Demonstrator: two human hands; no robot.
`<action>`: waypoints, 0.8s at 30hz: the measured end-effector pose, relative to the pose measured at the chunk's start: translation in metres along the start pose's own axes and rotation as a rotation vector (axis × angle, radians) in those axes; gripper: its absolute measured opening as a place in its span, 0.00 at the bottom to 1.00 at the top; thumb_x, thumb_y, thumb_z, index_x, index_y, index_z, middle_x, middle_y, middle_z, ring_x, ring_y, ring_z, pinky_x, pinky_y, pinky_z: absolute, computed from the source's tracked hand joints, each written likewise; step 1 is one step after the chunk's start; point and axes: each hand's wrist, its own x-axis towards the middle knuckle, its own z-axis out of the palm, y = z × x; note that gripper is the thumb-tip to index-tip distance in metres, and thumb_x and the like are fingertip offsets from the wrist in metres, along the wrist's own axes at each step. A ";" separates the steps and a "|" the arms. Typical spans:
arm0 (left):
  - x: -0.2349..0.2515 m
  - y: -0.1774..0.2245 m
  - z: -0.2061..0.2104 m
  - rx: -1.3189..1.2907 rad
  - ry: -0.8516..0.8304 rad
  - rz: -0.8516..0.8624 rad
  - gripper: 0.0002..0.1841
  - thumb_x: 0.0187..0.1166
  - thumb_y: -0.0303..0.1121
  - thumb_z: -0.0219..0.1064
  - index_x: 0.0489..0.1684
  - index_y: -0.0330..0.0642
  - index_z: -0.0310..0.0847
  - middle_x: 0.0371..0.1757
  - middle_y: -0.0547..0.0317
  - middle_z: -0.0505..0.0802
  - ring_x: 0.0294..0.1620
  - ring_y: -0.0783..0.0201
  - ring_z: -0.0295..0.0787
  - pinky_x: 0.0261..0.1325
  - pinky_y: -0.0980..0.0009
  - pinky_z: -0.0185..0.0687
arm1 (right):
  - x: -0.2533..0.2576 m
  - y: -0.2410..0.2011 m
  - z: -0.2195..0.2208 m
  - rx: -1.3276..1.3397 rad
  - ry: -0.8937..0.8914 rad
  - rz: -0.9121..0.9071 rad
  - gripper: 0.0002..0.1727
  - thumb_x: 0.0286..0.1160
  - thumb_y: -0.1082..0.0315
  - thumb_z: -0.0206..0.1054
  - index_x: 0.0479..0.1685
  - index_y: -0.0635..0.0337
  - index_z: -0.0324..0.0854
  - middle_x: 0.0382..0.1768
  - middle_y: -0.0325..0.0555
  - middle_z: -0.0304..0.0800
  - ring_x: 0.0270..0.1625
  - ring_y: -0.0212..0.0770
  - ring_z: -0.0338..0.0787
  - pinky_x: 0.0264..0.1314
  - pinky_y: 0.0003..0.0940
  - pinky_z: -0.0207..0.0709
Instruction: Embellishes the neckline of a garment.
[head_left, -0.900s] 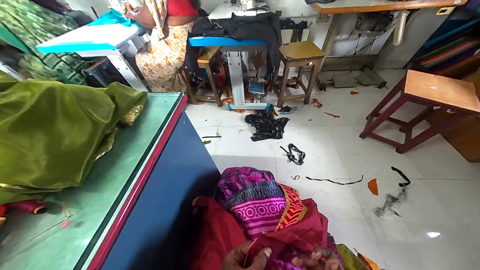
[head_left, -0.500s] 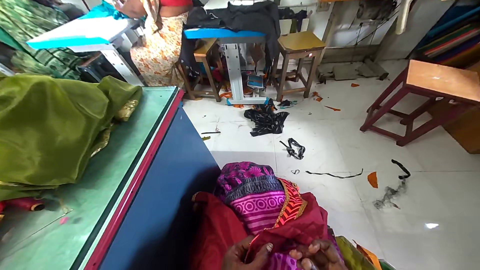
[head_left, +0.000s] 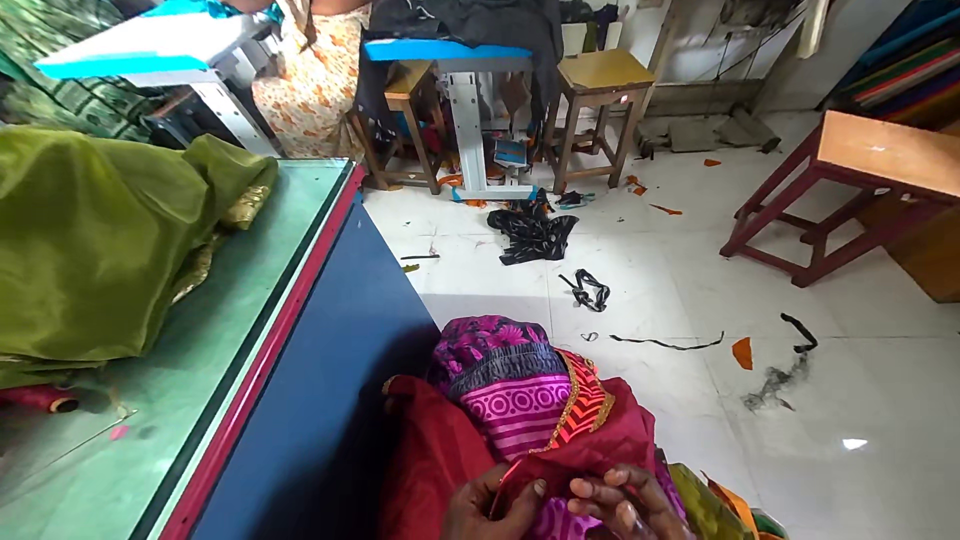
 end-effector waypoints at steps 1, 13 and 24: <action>0.000 0.000 0.000 -0.008 -0.003 -0.002 0.05 0.74 0.27 0.70 0.29 0.44 0.88 0.25 0.79 0.89 0.29 0.87 0.84 0.38 0.84 0.81 | 0.000 0.000 0.000 0.000 0.009 0.009 0.10 0.90 0.66 0.54 0.58 0.41 0.78 0.58 0.35 0.96 0.57 0.30 0.95 0.51 0.23 0.87; -0.001 -0.001 0.002 0.023 0.011 0.033 0.03 0.73 0.27 0.71 0.30 0.42 0.89 0.25 0.79 0.89 0.29 0.89 0.83 0.37 0.86 0.80 | 0.002 -0.001 0.010 0.420 -0.014 0.170 0.13 0.89 0.65 0.57 0.66 0.47 0.80 0.69 0.49 0.90 0.71 0.42 0.89 0.67 0.34 0.85; 0.000 -0.009 0.002 0.151 0.064 0.156 0.08 0.71 0.32 0.73 0.25 0.38 0.88 0.23 0.73 0.86 0.26 0.90 0.78 0.34 0.86 0.74 | -0.002 -0.024 0.014 0.013 -0.049 0.157 0.15 0.90 0.73 0.50 0.66 0.48 0.74 0.69 0.39 0.90 0.70 0.38 0.89 0.66 0.34 0.86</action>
